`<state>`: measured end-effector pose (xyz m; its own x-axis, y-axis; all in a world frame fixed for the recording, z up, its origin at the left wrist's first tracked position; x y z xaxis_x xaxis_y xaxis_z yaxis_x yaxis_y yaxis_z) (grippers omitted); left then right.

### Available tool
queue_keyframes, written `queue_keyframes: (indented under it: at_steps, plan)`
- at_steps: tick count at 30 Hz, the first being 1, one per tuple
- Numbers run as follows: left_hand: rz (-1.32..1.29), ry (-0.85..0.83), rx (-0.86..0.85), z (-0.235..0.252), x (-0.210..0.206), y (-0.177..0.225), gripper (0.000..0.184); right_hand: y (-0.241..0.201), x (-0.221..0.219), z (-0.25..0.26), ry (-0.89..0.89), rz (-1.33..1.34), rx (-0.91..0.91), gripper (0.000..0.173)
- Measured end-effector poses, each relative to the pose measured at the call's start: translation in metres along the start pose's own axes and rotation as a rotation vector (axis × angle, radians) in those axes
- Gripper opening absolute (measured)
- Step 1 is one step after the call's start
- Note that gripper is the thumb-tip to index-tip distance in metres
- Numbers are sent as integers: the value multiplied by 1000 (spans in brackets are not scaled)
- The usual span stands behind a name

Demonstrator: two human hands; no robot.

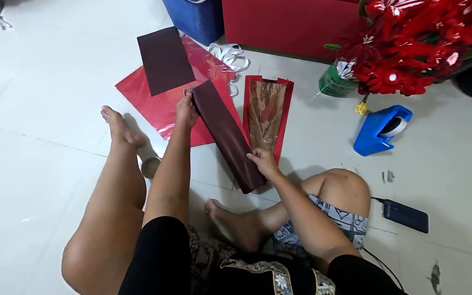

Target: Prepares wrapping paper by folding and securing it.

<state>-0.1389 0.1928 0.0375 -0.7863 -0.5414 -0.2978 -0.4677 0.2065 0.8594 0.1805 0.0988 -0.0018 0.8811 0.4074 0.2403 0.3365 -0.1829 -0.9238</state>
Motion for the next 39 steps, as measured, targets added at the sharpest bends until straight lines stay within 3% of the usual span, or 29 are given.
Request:
queue_keyframes:
  at_steps: [7,9,12,15,18,25,36,39]
  plan:
    - [324,-6,139,-36,15,-81,51,17,-10,13,1,-70,-62,23]
    - [517,102,70,-46,28,-98,58,27,-22,16,-33,-139,-94,24]
    - [1061,249,-156,-75,21,-87,63,41,-37,16,-76,-227,-172,26]
    - [1399,105,-364,-88,-12,-99,61,51,-42,16,-96,-280,-214,28]
    - [1579,-61,-326,-79,-24,-126,70,55,-41,14,-99,-320,-240,29]
    - [1675,-85,-175,-58,-12,-134,81,54,-38,11,-94,-355,-275,30]
    - [1674,-53,-192,-42,-3,-135,82,55,-37,12,-98,-348,-286,31]
    - [1501,-7,-279,-43,-5,-126,77,50,-33,14,-62,-324,-258,29]
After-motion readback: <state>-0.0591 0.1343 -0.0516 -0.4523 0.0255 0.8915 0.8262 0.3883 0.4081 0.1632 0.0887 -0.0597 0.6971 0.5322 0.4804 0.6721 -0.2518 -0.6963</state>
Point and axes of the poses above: each hand's wrist, its own z-axis towards the middle knuckle, its own x-axis out of the back of the hand, y = z × x, the point moved 10 cm from there along z, towards the middle knuckle, and after that the axes turned 4 degrees about x, right-handed, at the moved point
